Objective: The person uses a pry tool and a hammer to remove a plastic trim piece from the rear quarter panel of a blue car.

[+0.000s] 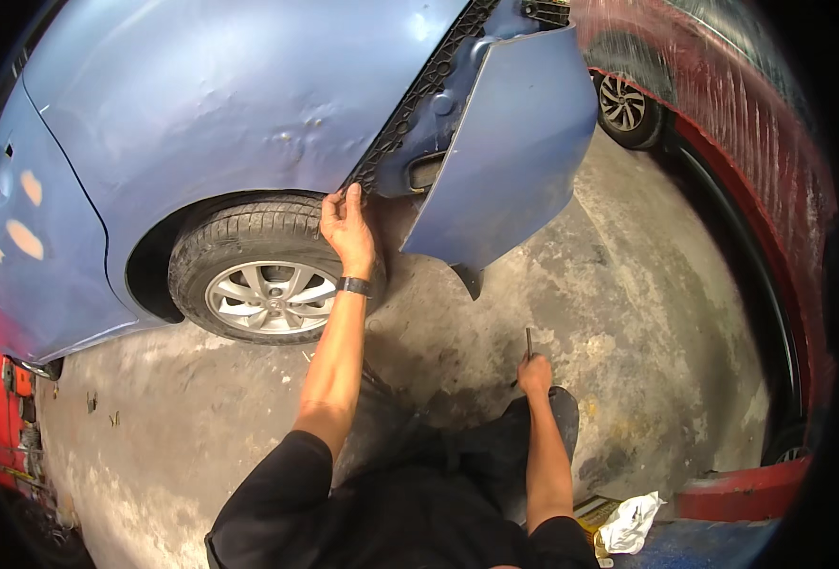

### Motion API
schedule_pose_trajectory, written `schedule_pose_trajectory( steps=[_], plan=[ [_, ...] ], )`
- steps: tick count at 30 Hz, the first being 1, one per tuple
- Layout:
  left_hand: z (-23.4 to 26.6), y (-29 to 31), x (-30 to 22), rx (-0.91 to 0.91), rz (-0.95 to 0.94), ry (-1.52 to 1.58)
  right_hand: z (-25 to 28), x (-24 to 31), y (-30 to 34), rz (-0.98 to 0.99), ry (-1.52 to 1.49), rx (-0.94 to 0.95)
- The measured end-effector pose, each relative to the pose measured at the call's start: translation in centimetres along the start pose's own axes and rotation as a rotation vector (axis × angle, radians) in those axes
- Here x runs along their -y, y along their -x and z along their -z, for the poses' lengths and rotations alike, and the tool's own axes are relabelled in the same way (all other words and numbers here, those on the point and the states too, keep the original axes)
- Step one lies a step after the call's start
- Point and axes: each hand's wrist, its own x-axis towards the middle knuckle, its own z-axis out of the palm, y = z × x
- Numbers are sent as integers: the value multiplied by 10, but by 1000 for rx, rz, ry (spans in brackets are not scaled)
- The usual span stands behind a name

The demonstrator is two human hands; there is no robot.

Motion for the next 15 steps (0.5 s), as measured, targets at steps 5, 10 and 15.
schedule_pose_trajectory(
  steps=[5, 10, 15],
  plan=[
    [2, 8, 6, -25, -23, -36, -4, -1, -1, 15, 12, -15],
    [7, -4, 8, 72, 34, 46, -4, -2, -4, -12, -18, -29],
    [5, -6, 6, 71, 52, 35, -1, -13, -11, 19, -33, -24]
  ],
)
